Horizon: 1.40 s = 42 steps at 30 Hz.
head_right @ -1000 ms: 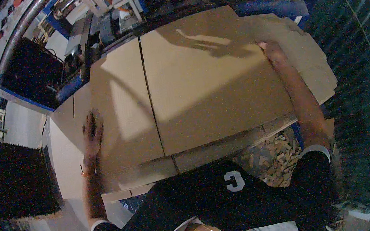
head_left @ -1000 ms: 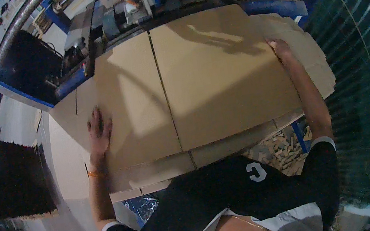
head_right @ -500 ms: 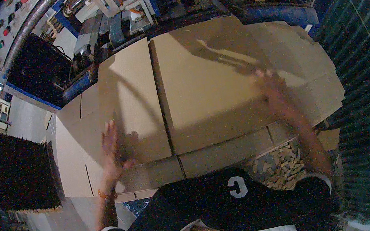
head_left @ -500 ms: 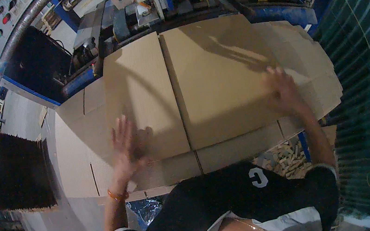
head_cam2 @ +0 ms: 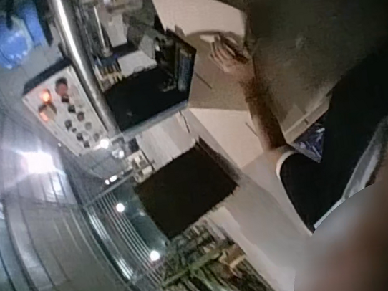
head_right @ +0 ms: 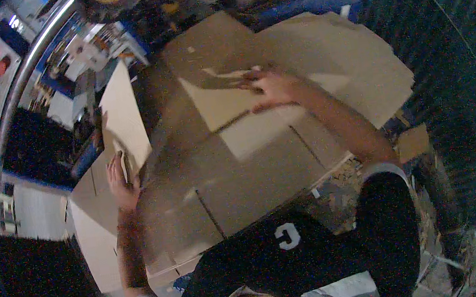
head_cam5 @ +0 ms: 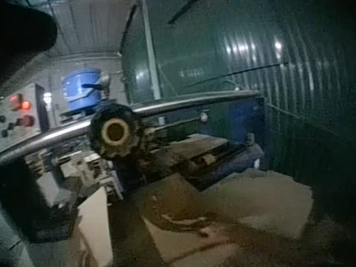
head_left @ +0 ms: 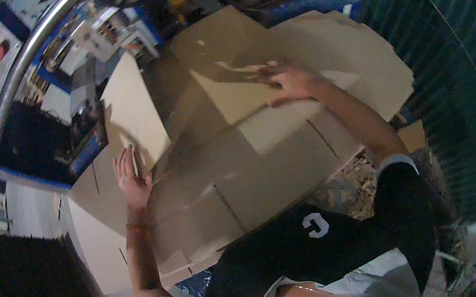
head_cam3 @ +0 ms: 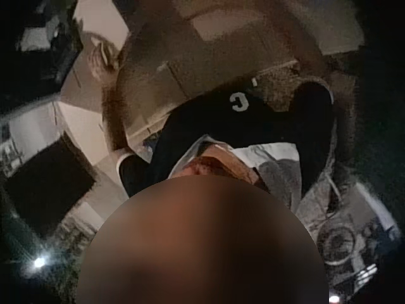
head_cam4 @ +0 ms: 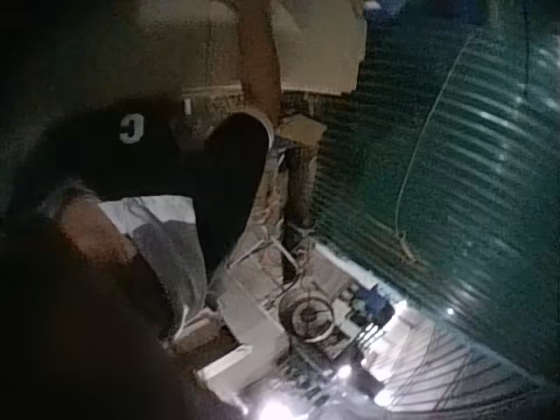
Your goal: The person repeatedly picks up flat cardboard sheets from a conveyor and stacks them by hand on a growing pile. The hands align each sheet and place it on top of the previous ones in a continuous loop.
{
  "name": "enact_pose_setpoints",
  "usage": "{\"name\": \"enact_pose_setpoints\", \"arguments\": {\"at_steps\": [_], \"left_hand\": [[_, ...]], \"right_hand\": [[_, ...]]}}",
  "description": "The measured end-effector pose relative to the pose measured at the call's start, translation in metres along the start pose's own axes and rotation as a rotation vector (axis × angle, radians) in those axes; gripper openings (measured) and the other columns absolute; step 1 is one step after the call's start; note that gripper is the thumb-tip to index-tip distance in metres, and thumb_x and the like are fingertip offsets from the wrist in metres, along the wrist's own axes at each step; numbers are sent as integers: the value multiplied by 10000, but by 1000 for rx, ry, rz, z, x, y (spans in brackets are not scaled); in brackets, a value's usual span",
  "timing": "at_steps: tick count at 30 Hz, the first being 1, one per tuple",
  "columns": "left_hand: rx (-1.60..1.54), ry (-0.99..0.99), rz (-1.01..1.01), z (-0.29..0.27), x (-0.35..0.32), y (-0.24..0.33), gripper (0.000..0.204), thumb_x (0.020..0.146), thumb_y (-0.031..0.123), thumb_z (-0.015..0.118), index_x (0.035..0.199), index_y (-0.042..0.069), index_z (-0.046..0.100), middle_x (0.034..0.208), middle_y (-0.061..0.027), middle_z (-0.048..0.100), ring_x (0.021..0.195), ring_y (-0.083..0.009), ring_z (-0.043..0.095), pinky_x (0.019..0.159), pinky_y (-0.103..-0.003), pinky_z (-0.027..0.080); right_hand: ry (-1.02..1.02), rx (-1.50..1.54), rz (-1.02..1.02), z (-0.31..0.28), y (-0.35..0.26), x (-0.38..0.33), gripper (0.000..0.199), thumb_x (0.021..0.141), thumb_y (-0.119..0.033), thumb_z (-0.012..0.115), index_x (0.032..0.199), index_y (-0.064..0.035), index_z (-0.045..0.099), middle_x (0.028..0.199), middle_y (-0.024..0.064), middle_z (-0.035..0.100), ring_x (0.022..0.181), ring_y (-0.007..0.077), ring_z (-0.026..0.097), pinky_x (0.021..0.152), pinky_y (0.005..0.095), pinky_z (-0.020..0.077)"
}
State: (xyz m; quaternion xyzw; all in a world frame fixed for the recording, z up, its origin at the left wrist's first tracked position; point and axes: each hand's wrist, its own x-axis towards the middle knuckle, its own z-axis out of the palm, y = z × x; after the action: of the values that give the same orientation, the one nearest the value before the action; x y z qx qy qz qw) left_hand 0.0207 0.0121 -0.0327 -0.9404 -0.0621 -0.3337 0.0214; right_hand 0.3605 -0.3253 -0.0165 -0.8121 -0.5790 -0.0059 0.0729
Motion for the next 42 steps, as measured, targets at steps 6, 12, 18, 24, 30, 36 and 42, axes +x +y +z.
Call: {"name": "enact_pose_setpoints", "arguments": {"at_steps": [6,12,18,24,30,36,42], "left_hand": [[434,-162,-435,33,62,-8,848,728,362,676,1383,51,235,1288,-172,455,1256,-295,352,1060,-478,182],[36,72,-414,-38,-17,4,656,743,154,690,1283,-45,376,1283,-246,423,1203,-383,391,1008,-419,312],[276,311,-1425,-100,-183,2,569,825,276,616,1283,10,408,1251,-199,462,1136,-326,456,986,-411,343],[389,201,-1654,-113,-255,5,537,847,309,556,1285,33,415,1241,-179,468,1129,-309,460,967,-424,365],[248,360,-1714,-126,-229,17,512,868,343,496,1287,57,422,1230,-160,475,1123,-292,464,949,-438,388],[-18,659,-1442,-180,-196,50,492,882,330,464,1294,65,420,1268,-164,445,1165,-323,429,989,-471,333],[-537,1179,-1062,-240,-168,60,464,903,281,432,1277,8,405,1327,-251,350,1253,-371,328,1048,-475,267]], "right_hand": [[251,-165,209,36,56,72,603,825,-544,456,1252,-119,490,1310,123,436,1241,331,360,1018,512,255],[423,-125,559,21,169,59,515,888,-469,381,1267,-133,473,1353,125,393,1283,298,314,1022,555,226],[90,-133,974,-16,212,-4,638,826,-542,456,1333,-161,385,1426,122,278,1305,294,282,1002,602,223],[153,-224,1270,-55,194,-140,709,834,-568,437,1368,-119,311,1446,145,221,1321,308,242,1012,588,212],[781,101,1179,24,65,-262,778,856,-567,416,1386,-30,226,1446,203,179,1351,323,145,1048,549,157],[700,198,1337,60,11,-235,832,844,-614,391,1397,-23,198,1446,220,162,1369,309,47,1068,524,97],[646,122,1343,40,31,-205,833,824,-595,448,1377,-7,247,1447,216,167,1353,352,107,1075,498,101]]}}
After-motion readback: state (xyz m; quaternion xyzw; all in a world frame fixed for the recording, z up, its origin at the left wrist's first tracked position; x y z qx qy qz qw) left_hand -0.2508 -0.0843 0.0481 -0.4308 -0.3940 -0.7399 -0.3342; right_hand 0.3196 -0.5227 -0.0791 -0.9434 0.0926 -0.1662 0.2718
